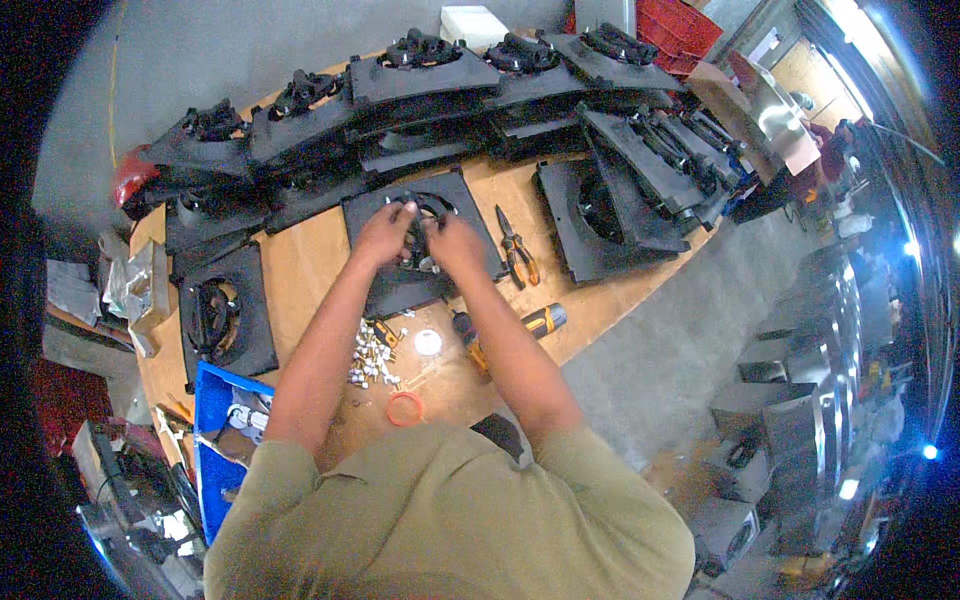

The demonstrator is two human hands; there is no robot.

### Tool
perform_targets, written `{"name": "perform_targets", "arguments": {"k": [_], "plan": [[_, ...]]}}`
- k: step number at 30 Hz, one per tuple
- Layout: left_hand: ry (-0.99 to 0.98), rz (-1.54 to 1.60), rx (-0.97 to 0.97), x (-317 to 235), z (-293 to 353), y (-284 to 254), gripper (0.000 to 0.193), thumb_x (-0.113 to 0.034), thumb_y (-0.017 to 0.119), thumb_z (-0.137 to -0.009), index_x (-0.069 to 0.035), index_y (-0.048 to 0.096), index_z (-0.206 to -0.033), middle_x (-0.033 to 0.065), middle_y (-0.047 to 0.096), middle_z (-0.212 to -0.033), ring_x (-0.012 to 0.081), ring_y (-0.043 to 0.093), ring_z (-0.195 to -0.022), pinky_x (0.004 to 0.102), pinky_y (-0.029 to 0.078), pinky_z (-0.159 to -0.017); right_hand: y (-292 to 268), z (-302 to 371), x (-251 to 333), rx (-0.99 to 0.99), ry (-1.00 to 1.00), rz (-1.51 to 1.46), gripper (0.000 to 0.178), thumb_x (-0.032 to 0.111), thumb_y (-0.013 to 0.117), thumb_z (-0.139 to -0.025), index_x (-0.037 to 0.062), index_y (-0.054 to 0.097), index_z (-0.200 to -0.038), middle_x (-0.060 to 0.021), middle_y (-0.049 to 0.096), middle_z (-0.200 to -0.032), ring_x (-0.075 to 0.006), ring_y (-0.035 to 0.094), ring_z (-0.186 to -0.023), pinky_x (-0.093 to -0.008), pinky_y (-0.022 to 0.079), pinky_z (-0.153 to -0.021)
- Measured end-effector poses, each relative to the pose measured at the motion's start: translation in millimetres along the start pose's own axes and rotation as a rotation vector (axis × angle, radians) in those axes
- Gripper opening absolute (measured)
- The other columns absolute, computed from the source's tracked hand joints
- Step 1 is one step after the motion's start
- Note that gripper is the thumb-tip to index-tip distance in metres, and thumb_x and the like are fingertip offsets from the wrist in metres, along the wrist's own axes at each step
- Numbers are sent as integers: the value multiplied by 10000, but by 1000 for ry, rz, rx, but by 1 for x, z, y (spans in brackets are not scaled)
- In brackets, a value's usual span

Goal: The person assembles small electronic components on a workbench. They handle white plastic parts, screws, and black plastic housings, using a cordless drill to fasten parts together. The person repeatedly picks up components, aligns them, and secures them with screws.

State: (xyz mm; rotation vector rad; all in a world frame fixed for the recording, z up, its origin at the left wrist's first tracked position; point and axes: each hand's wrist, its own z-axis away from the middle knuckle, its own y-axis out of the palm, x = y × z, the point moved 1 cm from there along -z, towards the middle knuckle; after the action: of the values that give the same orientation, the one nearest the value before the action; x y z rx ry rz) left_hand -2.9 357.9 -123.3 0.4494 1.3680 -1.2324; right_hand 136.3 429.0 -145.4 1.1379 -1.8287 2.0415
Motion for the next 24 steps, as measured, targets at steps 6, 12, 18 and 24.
{"name": "perform_targets", "arguments": {"k": [6,12,18,24], "plan": [[273,-140,-187,-3,93,-30,550,-377,671,-879,-29,525,-1278,200,705,-929,344,692,-862,418,525,-787,42,-51,23,348,-182,302,460,315,653,-801,-65,642,-1060,-247,651,-1146,-395,638,-1061,-460,512,-922],[160,253,-163,36,207,-49,509,-150,716,-855,-59,522,-1316,110,702,-913,164,666,-834,288,524,-718,-38,-38,33,278,-271,231,460,299,729,-743,-49,659,-1036,-268,670,-1011,-394,650,-978,-434,512,-864],[88,270,-222,48,243,-58,383,-48,674,-866,-9,575,-1234,34,623,-796,95,593,-748,228,475,-649,-206,71,-2,279,-244,-346,460,153,716,-780,-53,602,-1176,-182,678,-993,-243,656,-937,-366,509,-837],[104,89,198,19,185,26,376,-79,664,-882,-12,574,-1241,44,621,-803,102,567,-686,255,477,-636,-321,227,-91,303,83,-728,545,166,741,-834,-59,537,-1286,-139,619,-1224,-215,575,-1129,-352,440,-1010]]}}
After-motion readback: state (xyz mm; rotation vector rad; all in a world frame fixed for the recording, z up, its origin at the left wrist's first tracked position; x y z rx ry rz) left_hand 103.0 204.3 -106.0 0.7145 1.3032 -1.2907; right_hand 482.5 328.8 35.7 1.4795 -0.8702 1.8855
